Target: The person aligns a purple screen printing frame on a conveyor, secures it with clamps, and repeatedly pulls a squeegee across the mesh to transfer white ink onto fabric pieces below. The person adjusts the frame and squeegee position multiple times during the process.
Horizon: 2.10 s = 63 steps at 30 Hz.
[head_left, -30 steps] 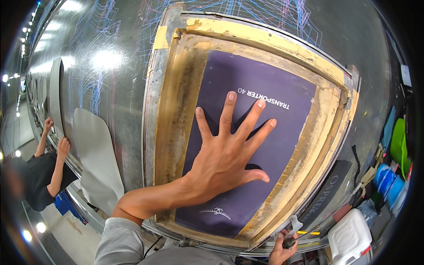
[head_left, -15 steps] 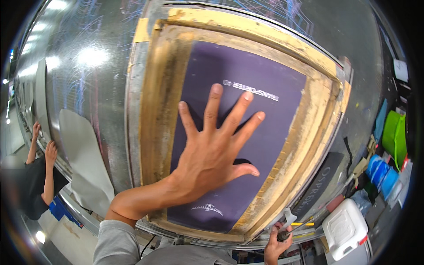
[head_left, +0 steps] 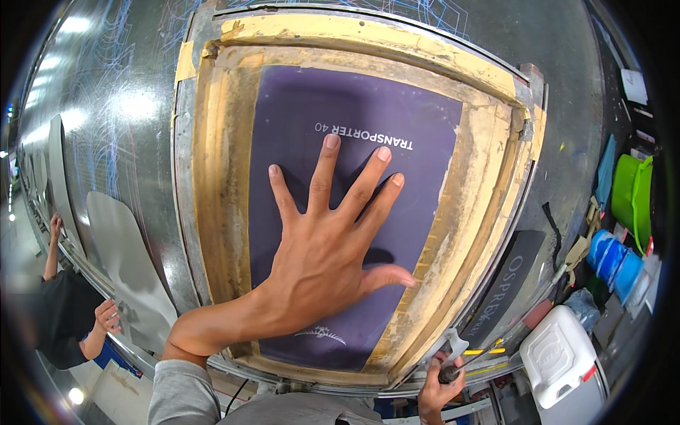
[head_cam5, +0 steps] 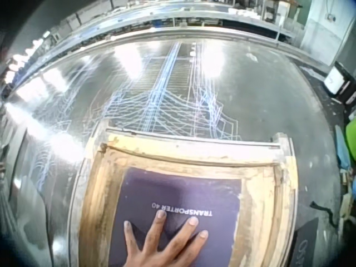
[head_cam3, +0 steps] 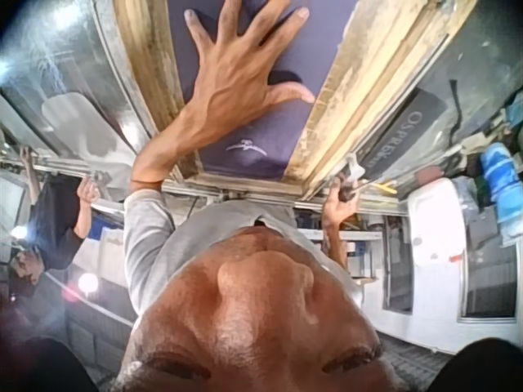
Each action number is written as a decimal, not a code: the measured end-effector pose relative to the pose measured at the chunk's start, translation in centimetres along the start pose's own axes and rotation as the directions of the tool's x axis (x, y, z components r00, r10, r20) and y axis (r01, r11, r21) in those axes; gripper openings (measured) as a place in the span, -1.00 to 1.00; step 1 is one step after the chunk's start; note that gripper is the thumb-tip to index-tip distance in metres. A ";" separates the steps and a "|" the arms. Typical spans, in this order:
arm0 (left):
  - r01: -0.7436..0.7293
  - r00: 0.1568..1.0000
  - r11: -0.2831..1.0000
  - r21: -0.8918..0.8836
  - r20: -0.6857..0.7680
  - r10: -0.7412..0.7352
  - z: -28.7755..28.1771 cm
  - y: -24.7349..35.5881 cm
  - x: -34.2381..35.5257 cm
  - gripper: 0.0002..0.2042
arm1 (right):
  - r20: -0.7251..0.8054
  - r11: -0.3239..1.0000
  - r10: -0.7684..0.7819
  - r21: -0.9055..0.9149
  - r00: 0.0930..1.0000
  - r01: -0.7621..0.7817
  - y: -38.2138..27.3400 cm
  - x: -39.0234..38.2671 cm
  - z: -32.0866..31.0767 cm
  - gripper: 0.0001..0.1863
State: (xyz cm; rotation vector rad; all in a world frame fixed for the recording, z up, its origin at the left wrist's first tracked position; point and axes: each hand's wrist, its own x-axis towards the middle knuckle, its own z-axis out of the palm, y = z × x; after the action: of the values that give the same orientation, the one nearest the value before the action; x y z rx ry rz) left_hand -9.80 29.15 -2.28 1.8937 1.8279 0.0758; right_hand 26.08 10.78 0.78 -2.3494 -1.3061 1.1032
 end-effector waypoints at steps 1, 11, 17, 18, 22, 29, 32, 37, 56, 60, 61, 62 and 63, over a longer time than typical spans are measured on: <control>-0.002 1.000 1.000 0.019 0.003 0.002 0.1 0.0 0.1 0.03 | -0.002 1.000 -0.007 0.021 1.000 0.007 0.1 0.0 0.0 -0.65; -0.021 0.999 0.996 0.090 0.038 0.018 0.3 -0.5 -0.1 0.01 | 0.038 0.998 0.057 0.039 0.998 -0.059 -0.9 -0.2 -0.1 -0.62; -0.020 0.999 0.997 0.073 0.037 0.017 0.4 -0.5 -0.1 -0.01 | 0.004 0.998 0.029 0.058 1.000 -0.030 -0.3 -0.7 -0.1 -0.64; -0.017 0.999 0.997 0.071 0.033 0.015 0.4 -0.6 -0.2 -0.01 | 0.001 0.998 0.014 0.064 1.000 -0.014 -0.2 -0.6 0.0 -0.65; -0.008 1.000 1.000 0.023 0.016 0.007 0.1 -0.6 -0.8 -0.01 | 0.020 0.992 0.079 0.096 0.997 -0.080 -1.1 0.2 0.0 -0.65; 0.238 0.785 0.958 -0.161 -0.549 -0.288 -3.0 -10.7 -9.0 0.14 | 0.155 0.994 0.098 0.033 0.983 -0.104 -2.3 2.0 -1.7 -0.77; 0.261 0.788 0.830 -0.494 -0.387 -0.478 -0.4 -13.2 -14.0 0.12 | 0.199 0.996 0.075 0.031 0.977 -0.083 -2.2 2.9 -2.2 -0.76; 0.273 0.859 0.899 -0.342 -0.333 -0.388 1.5 -13.5 -15.2 0.00 | 0.257 0.986 0.127 0.075 0.958 -0.151 -3.0 3.3 -2.1 -0.68; 0.299 0.864 0.909 -0.290 -0.322 -0.387 1.8 -13.6 -15.5 0.03 | 0.297 0.970 0.167 0.120 0.940 -0.210 -1.6 3.7 -2.6 -0.57; 0.278 0.856 0.912 -0.302 -0.352 -0.378 1.9 -13.4 -15.3 0.02 | 0.281 0.959 0.208 0.131 0.937 -0.252 -1.8 3.7 -2.5 -0.55; 0.272 0.853 0.912 -0.308 -0.362 -0.376 1.9 -13.4 -15.2 0.02 | 0.278 0.962 0.203 0.120 0.939 -0.244 -1.9 3.6 -2.5 -0.55; 0.271 0.853 0.911 -0.311 -0.361 -0.377 1.9 -13.4 -15.2 0.03 | 0.275 0.966 0.198 0.108 0.941 -0.235 -1.9 3.6 -2.5 -0.55; 0.271 0.854 0.909 -0.316 -0.358 -0.379 1.9 -13.3 -15.2 0.03 | 0.272 0.969 0.195 0.095 0.942 -0.228 -1.9 3.6 -2.5 -0.55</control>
State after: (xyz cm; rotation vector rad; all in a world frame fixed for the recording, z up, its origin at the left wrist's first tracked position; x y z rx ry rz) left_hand -22.83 13.71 -4.55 1.4359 2.2705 0.6063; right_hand 27.82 15.15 1.66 -2.3533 -1.0386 1.5580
